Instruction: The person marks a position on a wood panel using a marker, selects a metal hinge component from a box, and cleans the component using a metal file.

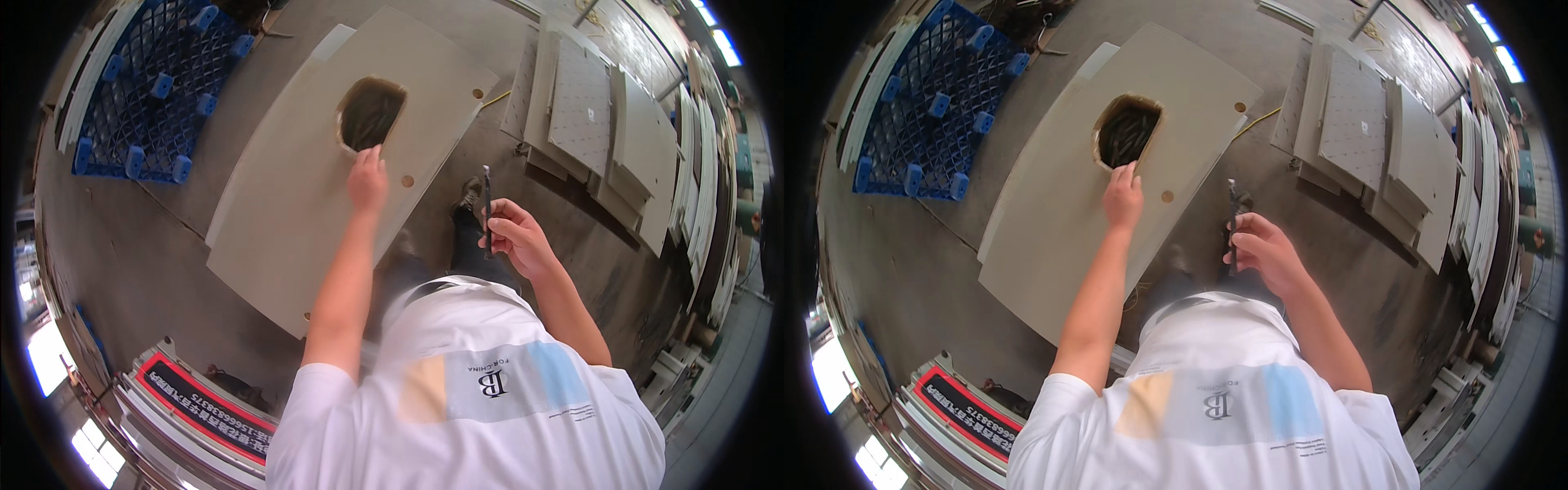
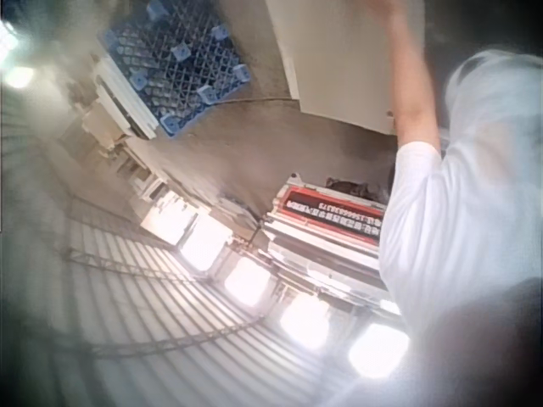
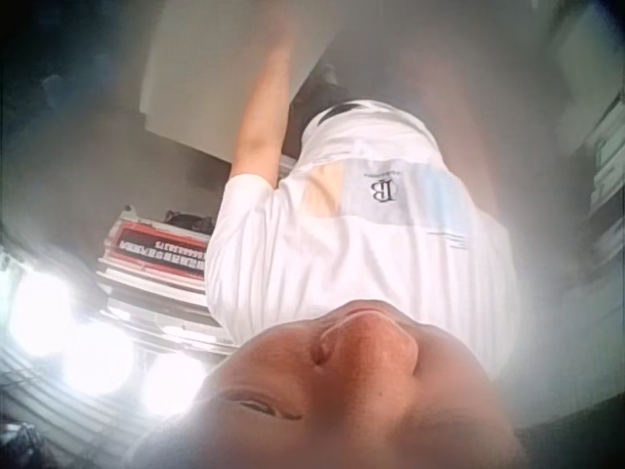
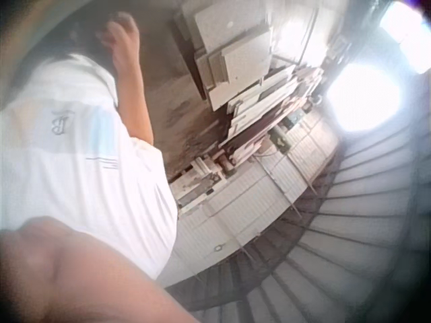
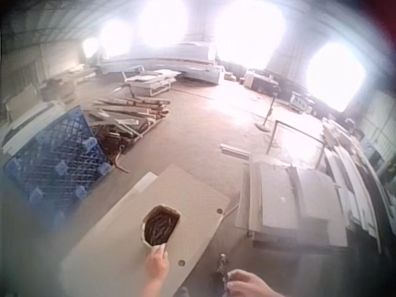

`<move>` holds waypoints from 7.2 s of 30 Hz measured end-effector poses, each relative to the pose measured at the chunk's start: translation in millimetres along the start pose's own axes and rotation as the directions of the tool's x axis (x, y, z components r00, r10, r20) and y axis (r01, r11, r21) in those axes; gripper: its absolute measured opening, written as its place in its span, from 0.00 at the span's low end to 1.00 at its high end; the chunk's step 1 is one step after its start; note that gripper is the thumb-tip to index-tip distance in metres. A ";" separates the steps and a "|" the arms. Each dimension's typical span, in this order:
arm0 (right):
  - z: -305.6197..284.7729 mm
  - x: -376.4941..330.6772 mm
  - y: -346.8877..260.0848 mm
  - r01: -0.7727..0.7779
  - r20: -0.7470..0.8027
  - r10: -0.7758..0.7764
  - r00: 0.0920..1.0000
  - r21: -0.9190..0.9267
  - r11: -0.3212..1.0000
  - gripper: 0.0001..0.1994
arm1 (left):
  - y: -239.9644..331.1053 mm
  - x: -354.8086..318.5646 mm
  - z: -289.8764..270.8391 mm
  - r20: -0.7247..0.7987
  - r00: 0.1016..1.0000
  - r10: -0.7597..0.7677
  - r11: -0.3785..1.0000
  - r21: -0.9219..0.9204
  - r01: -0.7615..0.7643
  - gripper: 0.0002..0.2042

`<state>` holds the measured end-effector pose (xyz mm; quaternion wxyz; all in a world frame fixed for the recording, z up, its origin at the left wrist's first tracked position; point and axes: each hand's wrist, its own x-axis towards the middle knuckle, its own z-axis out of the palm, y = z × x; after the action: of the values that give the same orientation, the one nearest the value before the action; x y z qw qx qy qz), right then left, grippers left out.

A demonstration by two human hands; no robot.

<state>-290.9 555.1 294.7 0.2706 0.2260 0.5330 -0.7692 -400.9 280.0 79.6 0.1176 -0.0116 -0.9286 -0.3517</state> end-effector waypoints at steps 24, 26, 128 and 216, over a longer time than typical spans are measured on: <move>-74.6 246.7 -78.8 -0.305 0.280 0.511 0.813 -0.544 0.782 0.14 | 161.3 17.6 38.4 0.413 0.584 -0.699 0.107 -0.747 0.656 0.19; -70.5 254.4 -77.0 -0.247 0.308 0.489 0.816 -0.579 0.777 0.13 | 158.0 17.6 43.6 0.439 0.591 -0.677 0.110 -0.733 0.671 0.18; -203.3 346.7 -19.4 0.117 -0.276 -0.175 0.945 -0.215 0.970 0.17 | 55.5 48.2 148.3 0.438 0.852 -0.287 0.598 -0.613 0.516 0.16; -206.2 385.4 -38.0 0.177 -0.559 -0.187 0.807 -0.073 0.981 0.12 | 56.7 46.2 149.3 0.407 0.827 -0.387 0.547 -0.621 0.561 0.16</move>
<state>-593.3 692.7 8.2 0.0281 0.3884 0.6147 -0.6859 -471.3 417.7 18.7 -0.1013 0.1569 -0.6890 -0.7003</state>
